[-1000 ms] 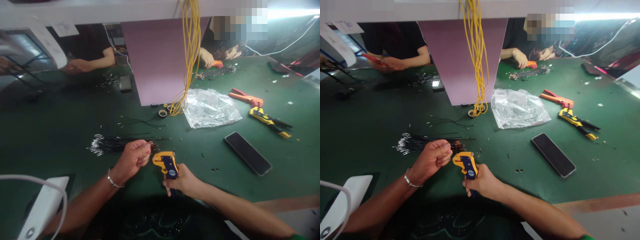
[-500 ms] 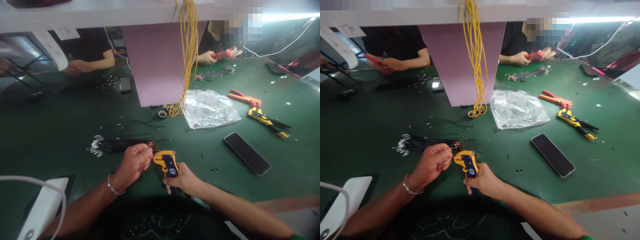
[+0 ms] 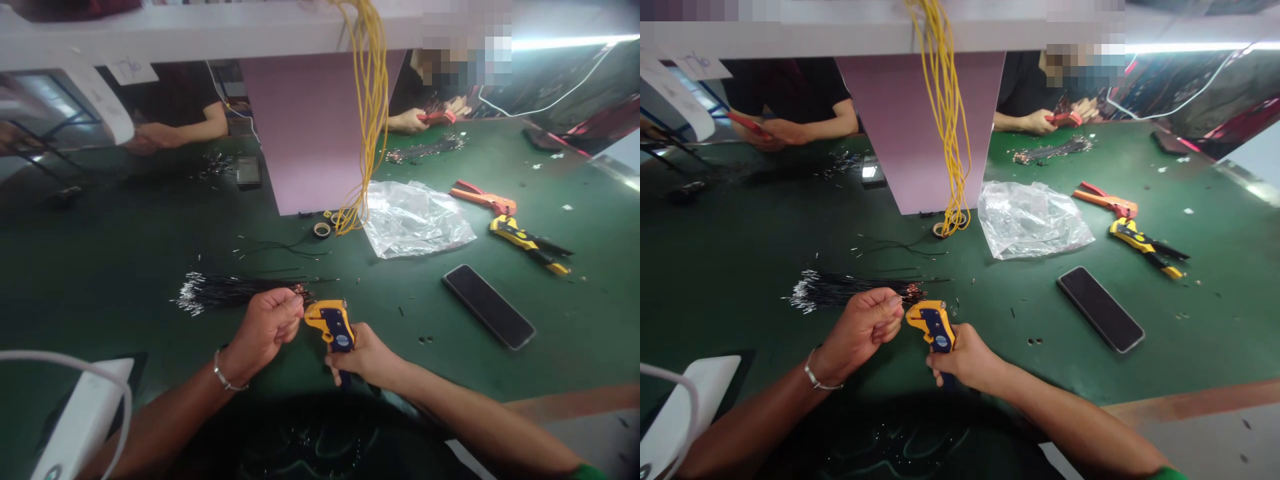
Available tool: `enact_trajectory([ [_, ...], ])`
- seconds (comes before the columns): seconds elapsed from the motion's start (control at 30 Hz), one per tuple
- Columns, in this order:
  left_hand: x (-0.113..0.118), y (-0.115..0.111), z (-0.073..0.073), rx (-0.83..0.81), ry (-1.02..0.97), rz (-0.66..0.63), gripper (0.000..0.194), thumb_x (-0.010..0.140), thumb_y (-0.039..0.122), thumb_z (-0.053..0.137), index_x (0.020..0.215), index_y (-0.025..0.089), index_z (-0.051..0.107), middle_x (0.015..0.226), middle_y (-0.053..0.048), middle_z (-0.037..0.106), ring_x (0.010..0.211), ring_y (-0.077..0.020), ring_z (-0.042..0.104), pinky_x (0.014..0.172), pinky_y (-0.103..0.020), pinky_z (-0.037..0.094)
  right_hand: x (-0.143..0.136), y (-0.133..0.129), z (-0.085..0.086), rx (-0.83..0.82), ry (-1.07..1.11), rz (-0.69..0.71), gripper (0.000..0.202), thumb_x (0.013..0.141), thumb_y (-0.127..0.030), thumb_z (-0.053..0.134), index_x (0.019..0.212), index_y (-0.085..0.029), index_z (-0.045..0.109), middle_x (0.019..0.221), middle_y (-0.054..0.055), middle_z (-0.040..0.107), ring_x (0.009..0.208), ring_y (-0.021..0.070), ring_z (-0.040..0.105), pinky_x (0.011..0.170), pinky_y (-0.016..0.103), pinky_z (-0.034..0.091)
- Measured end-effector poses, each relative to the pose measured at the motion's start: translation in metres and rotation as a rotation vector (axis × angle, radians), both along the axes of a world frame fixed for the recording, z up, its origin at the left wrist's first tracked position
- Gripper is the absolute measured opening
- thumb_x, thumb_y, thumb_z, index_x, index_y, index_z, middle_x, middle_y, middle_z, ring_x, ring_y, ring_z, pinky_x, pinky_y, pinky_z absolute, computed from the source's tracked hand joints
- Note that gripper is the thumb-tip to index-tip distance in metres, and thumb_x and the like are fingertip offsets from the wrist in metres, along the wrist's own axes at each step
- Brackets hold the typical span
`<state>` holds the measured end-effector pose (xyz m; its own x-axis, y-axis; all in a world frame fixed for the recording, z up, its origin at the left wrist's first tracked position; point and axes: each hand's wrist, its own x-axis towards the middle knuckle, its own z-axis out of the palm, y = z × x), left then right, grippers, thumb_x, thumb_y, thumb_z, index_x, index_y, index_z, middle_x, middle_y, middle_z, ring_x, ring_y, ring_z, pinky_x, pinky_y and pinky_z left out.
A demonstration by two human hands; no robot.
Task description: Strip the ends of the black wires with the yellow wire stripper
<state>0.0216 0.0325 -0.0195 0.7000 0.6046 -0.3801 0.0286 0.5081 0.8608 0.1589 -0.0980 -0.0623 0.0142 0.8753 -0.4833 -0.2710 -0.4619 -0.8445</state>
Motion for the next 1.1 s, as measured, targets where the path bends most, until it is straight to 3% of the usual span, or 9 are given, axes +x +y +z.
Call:
enact_trajectory([
  [0.13,0.001,-0.003,0.002,0.011,0.010,0.031,0.032,0.075,0.035,0.074,0.061,0.013,0.056,0.041,0.010,0.028,0.038,-0.0021,0.023,0.040,-0.018,0.020,-0.001,0.001,-0.001,0.020,0.012,0.001,0.015,0.063,-0.022,0.067,0.056,-0.018,0.055,0.047,-0.003,0.059,0.042,0.0117,0.055,0.048,0.026,0.046],
  [0.43,0.000,0.013,0.002,0.003,0.016,0.013,0.036,0.069,0.034,0.078,0.056,0.013,0.052,0.042,0.009,0.031,0.036,-0.0006,0.022,0.038,-0.017,0.017,0.000,-0.006,0.001,0.007,-0.080,0.087,0.015,0.065,-0.015,0.064,0.055,-0.018,0.054,0.047,-0.003,0.059,0.045,0.0109,0.054,0.050,0.023,0.043],
  [0.77,0.000,-0.010,0.004,0.084,0.050,0.057,0.037,0.068,0.042,0.078,0.058,0.013,0.057,0.039,0.009,0.032,0.037,-0.0020,0.025,0.040,-0.019,0.020,0.000,0.002,0.001,0.008,-0.009,0.009,0.017,0.063,-0.023,0.068,0.054,-0.018,0.054,0.047,-0.002,0.058,0.042,0.0117,0.054,0.047,0.026,0.046],
  [1.1,0.000,0.009,-0.003,0.005,0.034,0.027,0.033,0.070,0.034,0.077,0.058,0.013,0.055,0.042,0.009,0.031,0.036,-0.0010,0.023,0.039,-0.018,0.017,0.000,-0.004,0.002,-0.013,-0.033,0.063,0.015,0.064,-0.020,0.066,0.055,-0.018,0.055,0.048,-0.002,0.060,0.044,0.0120,0.055,0.049,0.025,0.044],
])
